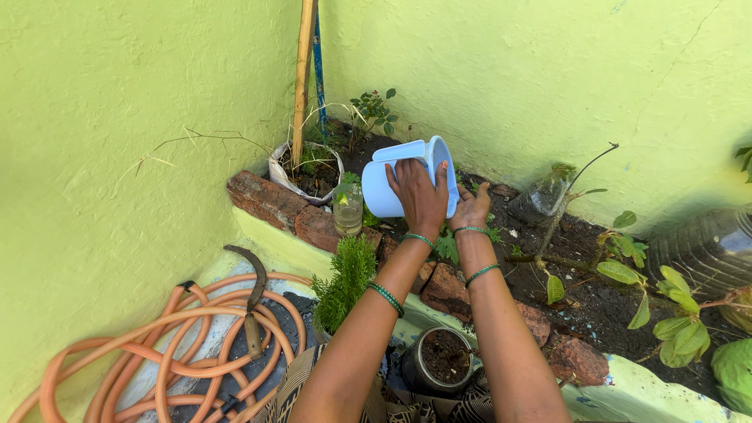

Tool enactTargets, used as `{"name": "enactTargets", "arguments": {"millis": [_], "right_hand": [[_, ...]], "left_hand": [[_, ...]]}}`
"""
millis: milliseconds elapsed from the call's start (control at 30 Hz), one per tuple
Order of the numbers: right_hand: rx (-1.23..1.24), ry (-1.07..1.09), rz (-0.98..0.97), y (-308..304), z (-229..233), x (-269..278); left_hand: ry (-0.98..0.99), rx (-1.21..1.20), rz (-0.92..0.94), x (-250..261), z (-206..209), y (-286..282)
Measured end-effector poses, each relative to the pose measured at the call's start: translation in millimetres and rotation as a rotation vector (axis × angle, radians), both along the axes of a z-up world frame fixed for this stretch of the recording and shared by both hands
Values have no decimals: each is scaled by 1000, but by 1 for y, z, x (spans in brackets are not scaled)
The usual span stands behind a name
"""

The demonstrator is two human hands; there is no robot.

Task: The person waters plants by hand using a small blue mug to pour water onto the soil and leaves.

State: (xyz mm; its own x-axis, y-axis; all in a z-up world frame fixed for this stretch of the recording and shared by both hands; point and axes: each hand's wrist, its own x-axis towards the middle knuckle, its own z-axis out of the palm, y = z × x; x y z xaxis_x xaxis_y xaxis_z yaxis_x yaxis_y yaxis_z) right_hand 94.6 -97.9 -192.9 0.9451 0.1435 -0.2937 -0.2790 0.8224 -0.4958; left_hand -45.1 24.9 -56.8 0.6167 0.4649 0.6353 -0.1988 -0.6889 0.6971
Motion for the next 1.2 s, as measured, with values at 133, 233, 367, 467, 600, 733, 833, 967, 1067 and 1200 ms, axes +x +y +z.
{"name": "enactTargets", "arguments": {"millis": [133,233,367,467,600,733,833,967,1067,1200], "right_hand": [[3,-36,10,-2,-1,2],[-22,-25,1,-4,-2,5],[2,7,1,-6,-3,4],[-5,8,8,-7,-4,3],[-35,6,39,-7,-3,2],[-75,36,31,-7,10,-7],[-122,30,29,-5,21,-14],[-159,15,50,-3,33,-20],[-202,29,53,1,44,-31],[-229,13,48,3,54,-39]], "left_hand": [[25,5,-12,2,0,-2],[25,3,-5,4,-1,-2],[38,0,-5,7,-3,-2],[46,0,-12,8,-3,-2],[41,15,-17,5,-1,-4],[12,22,-17,2,2,-7],[0,18,-11,1,5,-8],[17,9,-19,0,7,-9],[10,12,-16,1,7,-9],[13,28,-8,3,5,-9]]}}
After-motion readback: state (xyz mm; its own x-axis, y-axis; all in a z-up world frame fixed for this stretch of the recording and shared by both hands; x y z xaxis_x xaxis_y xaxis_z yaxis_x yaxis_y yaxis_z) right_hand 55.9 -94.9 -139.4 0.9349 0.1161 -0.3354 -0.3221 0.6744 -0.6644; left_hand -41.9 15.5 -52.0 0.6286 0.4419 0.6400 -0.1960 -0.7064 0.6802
